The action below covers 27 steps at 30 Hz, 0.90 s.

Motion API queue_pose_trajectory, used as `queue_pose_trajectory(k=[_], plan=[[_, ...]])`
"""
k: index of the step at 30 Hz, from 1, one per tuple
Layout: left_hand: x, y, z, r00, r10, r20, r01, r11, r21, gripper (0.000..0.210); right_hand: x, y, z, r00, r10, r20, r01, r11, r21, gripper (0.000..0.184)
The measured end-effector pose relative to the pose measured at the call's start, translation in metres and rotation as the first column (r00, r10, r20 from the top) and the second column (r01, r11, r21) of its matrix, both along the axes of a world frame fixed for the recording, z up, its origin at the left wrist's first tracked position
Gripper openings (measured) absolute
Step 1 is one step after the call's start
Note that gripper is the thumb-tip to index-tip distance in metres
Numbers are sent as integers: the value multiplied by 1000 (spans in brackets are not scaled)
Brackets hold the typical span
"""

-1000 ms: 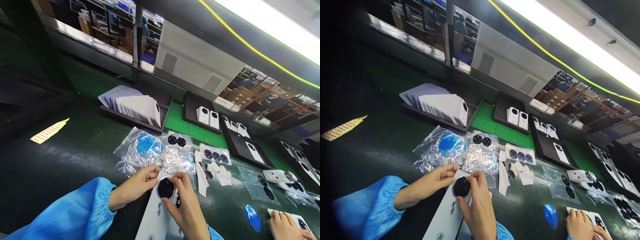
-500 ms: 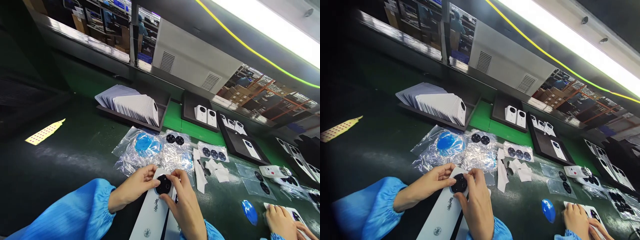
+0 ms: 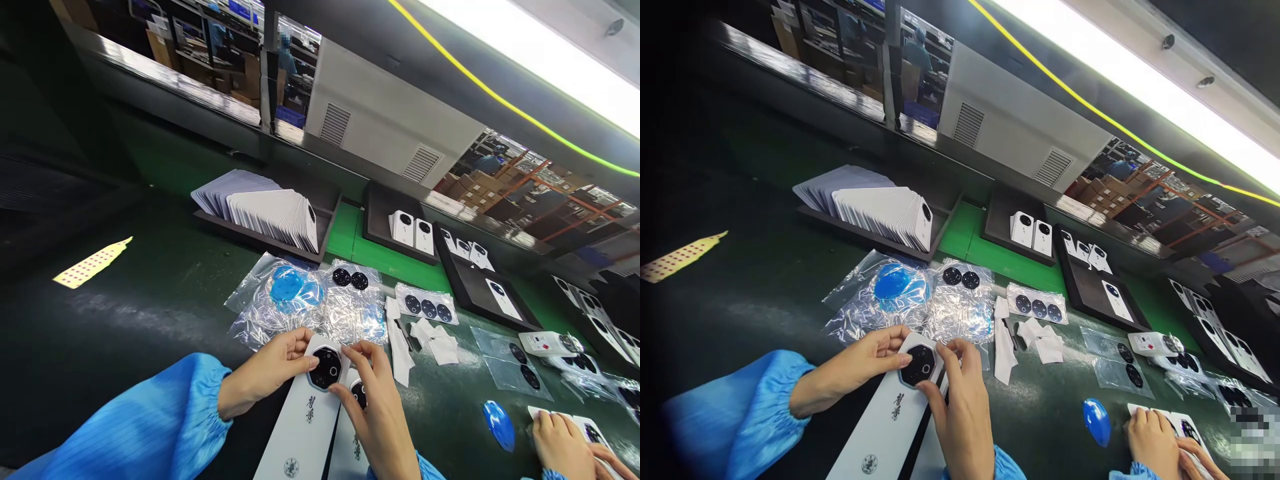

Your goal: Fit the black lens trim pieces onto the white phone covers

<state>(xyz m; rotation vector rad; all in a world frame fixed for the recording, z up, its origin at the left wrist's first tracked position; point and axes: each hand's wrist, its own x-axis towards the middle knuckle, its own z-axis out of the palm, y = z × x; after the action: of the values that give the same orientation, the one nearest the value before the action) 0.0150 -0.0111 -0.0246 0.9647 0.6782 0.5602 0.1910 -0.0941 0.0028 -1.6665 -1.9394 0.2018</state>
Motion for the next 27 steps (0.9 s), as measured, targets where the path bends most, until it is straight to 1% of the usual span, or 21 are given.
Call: queue_pose_trajectory(k=[2,4,6,7,10,13,18,21,24,27], plan=[[1,-1,-1,1000,30,2,-30,999,-15,46,2,-5,-5,988,-72,-137,67,997,-39,29],[2,-2,-1,999,45,-4,-45,999,-25,50,0,-11,-10,938,-176,-299,143,981,-130,33],[2,-2,0,999,39,-11,-39,999,-30,52,-4,-15,-12,848,-283,-449,183,950,-253,41],[2,-2,0,999,29,-14,-30,999,-29,53,-6,-16,-12,794,-327,-512,182,932,-313,46],[1,-1,1,1000,22,-23,-22,1000,-16,53,-14,-15,-8,640,-403,-654,136,898,-419,57],[0,0,2,1000,15,-20,-15,1000,0,52,-19,-14,-2,532,-439,-724,125,886,-446,58],[-2,1,5,998,-59,18,59,998,-19,51,-23,-13,3,415,-461,-785,111,881,-459,54],[-3,-1,8,997,-71,30,72,996,-49,53,-24,-14,4,347,-480,-806,95,873,-479,51],[-3,-2,10,998,-63,14,64,996,-59,53,-23,-14,3,315,-484,-816,81,871,-485,50],[-3,-3,10,998,-57,10,58,996,-65,53,-21,-14,-1,319,-483,-816,80,871,-484,49]])
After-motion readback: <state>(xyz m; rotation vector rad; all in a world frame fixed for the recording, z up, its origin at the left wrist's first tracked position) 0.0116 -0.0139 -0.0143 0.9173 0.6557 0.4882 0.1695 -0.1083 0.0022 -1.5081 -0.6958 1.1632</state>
